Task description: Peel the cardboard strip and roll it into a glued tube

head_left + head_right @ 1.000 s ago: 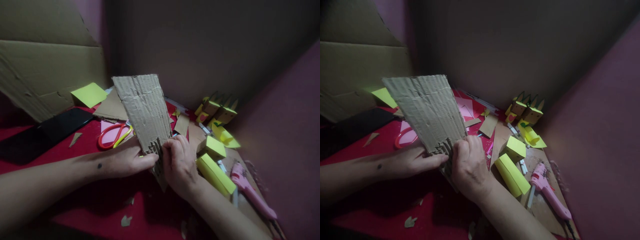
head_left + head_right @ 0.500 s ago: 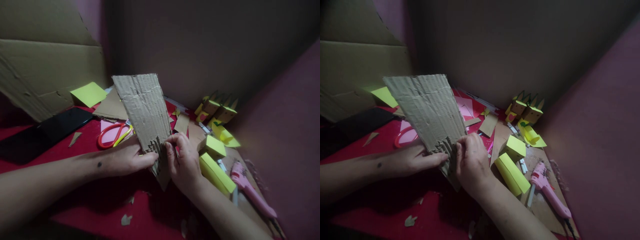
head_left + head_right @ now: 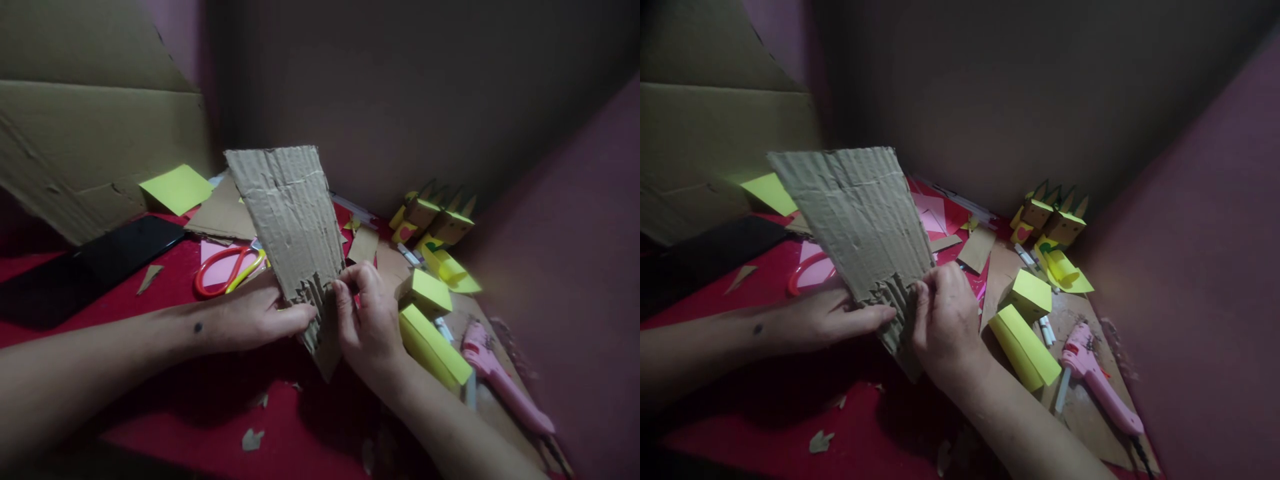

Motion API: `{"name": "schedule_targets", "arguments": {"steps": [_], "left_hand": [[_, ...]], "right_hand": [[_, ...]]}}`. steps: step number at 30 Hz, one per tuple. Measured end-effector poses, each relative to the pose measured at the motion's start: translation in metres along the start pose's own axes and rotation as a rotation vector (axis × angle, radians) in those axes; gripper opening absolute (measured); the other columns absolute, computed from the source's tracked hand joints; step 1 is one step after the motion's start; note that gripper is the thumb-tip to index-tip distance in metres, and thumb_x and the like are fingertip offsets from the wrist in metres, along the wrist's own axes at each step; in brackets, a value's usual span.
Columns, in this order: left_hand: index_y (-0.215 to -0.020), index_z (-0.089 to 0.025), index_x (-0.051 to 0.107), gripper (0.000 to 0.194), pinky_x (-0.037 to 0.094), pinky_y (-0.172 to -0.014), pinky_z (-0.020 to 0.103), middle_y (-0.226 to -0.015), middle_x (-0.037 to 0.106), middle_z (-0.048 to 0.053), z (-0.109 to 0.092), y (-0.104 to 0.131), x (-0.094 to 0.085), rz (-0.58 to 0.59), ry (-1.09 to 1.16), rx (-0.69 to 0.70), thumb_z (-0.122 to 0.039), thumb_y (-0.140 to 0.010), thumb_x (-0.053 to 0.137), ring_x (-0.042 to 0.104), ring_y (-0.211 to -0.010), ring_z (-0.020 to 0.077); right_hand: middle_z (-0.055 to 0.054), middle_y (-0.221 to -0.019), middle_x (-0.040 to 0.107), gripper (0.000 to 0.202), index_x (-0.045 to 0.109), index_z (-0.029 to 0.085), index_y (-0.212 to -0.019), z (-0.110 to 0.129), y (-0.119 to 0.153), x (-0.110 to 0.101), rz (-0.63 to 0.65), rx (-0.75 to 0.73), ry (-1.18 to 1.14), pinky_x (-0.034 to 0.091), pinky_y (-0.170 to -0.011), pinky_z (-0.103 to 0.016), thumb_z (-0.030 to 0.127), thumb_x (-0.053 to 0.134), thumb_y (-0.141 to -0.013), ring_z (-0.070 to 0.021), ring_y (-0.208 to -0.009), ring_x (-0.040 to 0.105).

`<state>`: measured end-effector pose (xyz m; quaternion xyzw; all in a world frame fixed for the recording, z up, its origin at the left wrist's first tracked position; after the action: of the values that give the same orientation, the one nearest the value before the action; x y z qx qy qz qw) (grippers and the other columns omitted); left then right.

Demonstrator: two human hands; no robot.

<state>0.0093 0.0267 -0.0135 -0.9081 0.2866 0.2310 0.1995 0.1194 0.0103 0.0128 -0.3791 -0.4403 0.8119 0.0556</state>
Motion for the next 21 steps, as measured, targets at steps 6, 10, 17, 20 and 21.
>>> {"name": "schedule_targets", "arguments": {"steps": [6,10,17,20,21], "left_hand": [[-0.088,-0.014,0.063,0.020,0.053,-0.080,0.028,-0.082,0.072,0.003,-0.003,-0.001,-0.001,0.010,0.042,0.015,-0.015,-0.081,0.044,0.064,-0.094,0.0217],[-0.083,-0.014,0.065,0.021,0.052,-0.077,0.028,-0.077,0.070,0.002,0.000,-0.002,-0.003,-0.010,0.037,0.007,-0.016,-0.080,0.044,0.063,-0.094,0.0222],[-0.088,-0.013,0.065,0.022,0.051,-0.080,0.029,-0.082,0.071,0.002,0.001,-0.003,-0.003,-0.002,0.008,-0.007,-0.016,-0.080,0.045,0.062,-0.096,0.0223],[-0.089,-0.014,0.065,0.024,0.050,-0.079,0.026,-0.078,0.071,0.001,-0.003,-0.003,-0.002,0.004,0.008,0.010,-0.014,-0.080,0.044,0.063,-0.096,0.0210],[-0.089,-0.014,0.065,0.024,0.050,-0.078,0.026,-0.077,0.070,0.000,-0.004,-0.002,-0.002,0.003,0.007,0.010,-0.014,-0.080,0.043,0.063,-0.093,0.0201]], "right_hand": [[0.000,-0.070,0.050,0.013,0.047,0.020,-0.078,-0.005,-0.002,-0.006,-0.048,0.017,-0.021,0.043,-0.058,-0.027,0.010,0.047,-0.088,-0.0136,-0.063,0.049],[-0.005,-0.081,0.060,0.011,0.055,0.018,-0.089,0.009,-0.001,-0.004,-0.010,-0.128,-0.039,0.049,-0.066,-0.031,0.009,0.049,-0.089,-0.0161,-0.075,0.056],[-0.009,-0.078,0.066,0.011,0.061,0.014,-0.095,0.026,0.005,-0.003,-0.009,-0.408,0.224,0.047,-0.064,-0.034,0.010,0.052,-0.090,-0.0195,-0.072,0.058],[-0.010,-0.075,0.065,0.014,0.061,0.011,-0.093,0.031,0.003,-0.004,0.032,-0.466,0.245,0.046,-0.063,-0.035,0.007,0.048,-0.090,-0.0206,-0.071,0.058],[-0.010,-0.074,0.065,0.016,0.062,0.010,-0.093,0.033,0.003,-0.004,0.055,-0.483,0.253,0.046,-0.062,-0.036,0.007,0.046,-0.091,-0.0210,-0.070,0.058]]}}
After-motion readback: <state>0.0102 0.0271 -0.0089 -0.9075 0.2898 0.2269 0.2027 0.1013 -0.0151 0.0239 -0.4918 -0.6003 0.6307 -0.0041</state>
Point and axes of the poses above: each hand's wrist, its own y-axis away from the middle knuckle, its own x-axis out of the palm, z = x × y, the point moved 8 cm from there along -y, towards the middle knuckle
